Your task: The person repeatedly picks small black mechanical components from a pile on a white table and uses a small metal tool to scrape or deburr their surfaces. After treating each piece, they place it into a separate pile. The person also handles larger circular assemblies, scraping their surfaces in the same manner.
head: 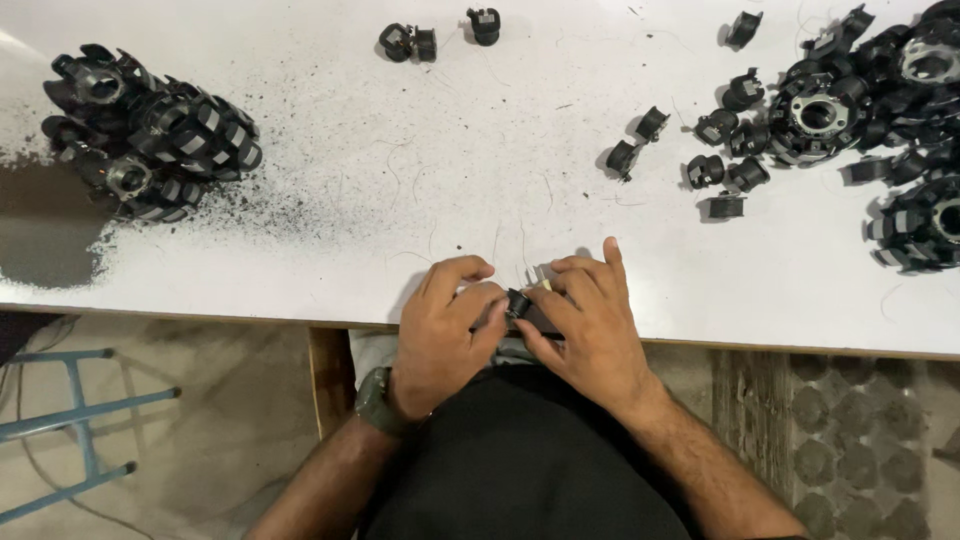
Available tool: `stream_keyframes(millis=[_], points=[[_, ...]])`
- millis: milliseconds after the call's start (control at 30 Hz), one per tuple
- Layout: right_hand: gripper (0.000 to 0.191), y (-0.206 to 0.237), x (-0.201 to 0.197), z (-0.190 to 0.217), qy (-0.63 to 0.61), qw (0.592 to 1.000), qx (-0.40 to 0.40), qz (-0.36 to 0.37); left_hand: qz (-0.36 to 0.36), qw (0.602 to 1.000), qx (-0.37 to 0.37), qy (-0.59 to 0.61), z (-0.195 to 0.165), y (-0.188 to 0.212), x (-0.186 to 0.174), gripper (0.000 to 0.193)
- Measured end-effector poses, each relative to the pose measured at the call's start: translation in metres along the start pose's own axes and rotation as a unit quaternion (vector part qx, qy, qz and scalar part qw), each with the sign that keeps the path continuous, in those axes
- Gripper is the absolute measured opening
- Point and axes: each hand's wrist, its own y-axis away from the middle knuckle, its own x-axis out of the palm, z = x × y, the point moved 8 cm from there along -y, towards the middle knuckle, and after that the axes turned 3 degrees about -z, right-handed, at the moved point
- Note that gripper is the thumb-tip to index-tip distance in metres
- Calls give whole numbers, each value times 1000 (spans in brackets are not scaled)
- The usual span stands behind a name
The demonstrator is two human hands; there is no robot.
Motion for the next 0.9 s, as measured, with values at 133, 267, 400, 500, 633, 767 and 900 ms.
stream_keyframes(millis=[133,267,400,500,633,767,900], points=[[39,0,-1,0,3,1000,14,-3,17,996,-69,45,6,-7,-8,11],[38,1,-1,-1,3,1000,20,-1,61,985,-131,92,14,-3,-5,6],[38,0,-2,0,11,1000,16,-10,81,973,-181,120,23,3,5,6],[35,3,-11,3,8,999,7,-49,70,968,-197,140,25,7,9,10],[28,20,-18,16,-67,993,-18,-97,34,978,-158,131,18,8,10,14],[35,28,0,21,-127,988,6,-86,34,977,-168,126,18,15,15,13],[35,31,4,22,-86,991,4,-101,17,978,-160,133,16,18,11,14]])
